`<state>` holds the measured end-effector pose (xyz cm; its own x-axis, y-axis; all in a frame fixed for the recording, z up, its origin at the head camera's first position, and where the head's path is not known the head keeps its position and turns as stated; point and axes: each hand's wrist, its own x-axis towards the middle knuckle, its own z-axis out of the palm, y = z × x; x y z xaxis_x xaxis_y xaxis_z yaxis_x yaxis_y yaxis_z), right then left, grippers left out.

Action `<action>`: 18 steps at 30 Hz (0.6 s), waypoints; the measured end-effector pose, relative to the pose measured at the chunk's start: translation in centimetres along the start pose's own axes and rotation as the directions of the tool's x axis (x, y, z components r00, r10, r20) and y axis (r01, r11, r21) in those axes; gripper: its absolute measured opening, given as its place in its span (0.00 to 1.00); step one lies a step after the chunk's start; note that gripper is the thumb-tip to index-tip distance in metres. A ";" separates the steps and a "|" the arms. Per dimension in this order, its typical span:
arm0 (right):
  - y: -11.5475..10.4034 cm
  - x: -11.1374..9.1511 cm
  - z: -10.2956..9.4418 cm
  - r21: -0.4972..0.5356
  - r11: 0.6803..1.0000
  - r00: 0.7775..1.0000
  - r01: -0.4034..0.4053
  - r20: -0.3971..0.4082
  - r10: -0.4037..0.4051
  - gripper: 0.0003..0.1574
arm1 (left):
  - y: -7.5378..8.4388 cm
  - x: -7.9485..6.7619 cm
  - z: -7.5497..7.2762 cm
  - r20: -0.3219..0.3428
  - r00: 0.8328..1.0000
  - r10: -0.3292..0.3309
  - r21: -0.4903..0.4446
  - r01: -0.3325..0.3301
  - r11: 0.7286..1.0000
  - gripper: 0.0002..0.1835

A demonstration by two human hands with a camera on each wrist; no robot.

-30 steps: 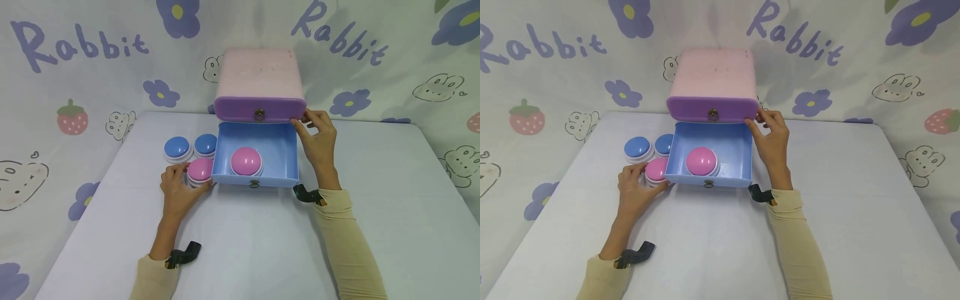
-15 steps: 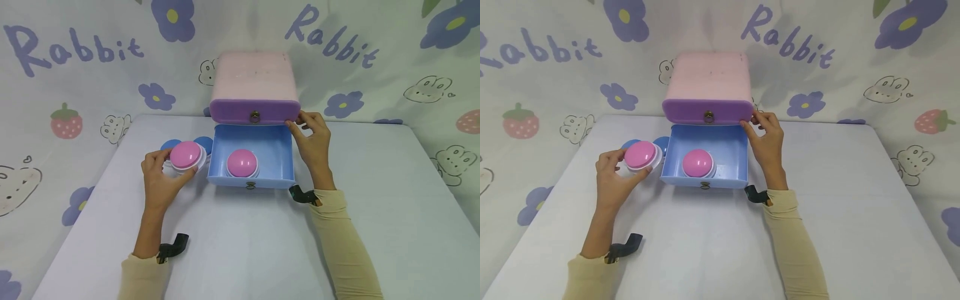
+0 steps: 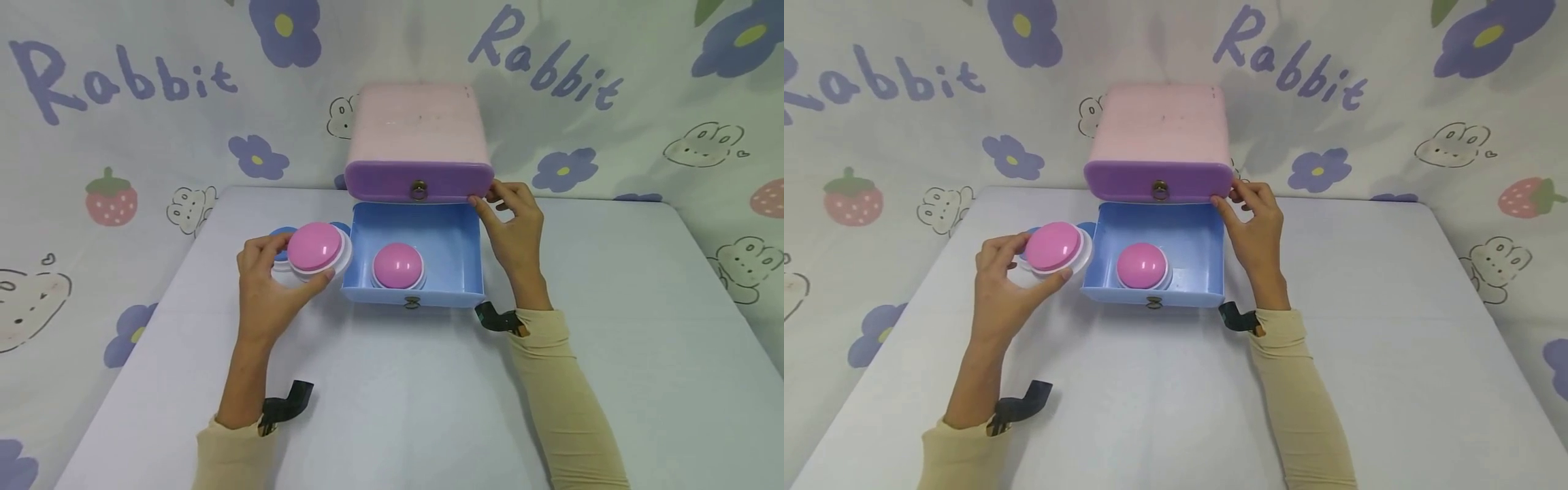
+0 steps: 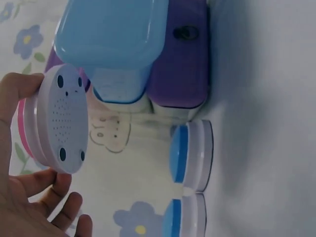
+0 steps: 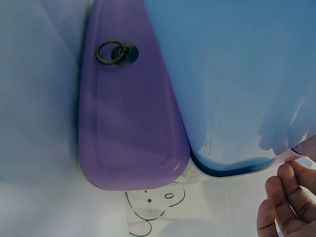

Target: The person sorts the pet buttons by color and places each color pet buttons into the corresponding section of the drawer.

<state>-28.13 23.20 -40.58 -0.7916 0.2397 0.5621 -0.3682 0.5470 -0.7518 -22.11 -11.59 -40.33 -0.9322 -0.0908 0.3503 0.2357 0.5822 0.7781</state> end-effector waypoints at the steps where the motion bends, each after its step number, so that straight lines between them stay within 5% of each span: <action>1: 0.0 0.0 0.0 0.003 1.000 1.000 0.001 -0.001 -0.001 0.30 | 0.2 0.0 0.0 0.004 1.000 0.004 -0.001 -0.004 1.000 0.38; 18: 0.2 0.0 0.1 0.047 0.998 0.999 0.041 -0.013 -0.040 0.28 | 1.4 0.4 1.1 0.036 0.998 0.051 -0.031 -0.050 0.998 0.41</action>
<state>-28.21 23.23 -40.78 -0.7697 0.2280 0.5963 -0.4228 0.5178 -0.7437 -22.43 -9.93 -39.64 -0.9282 -0.0319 0.3707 0.2905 0.5606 0.7755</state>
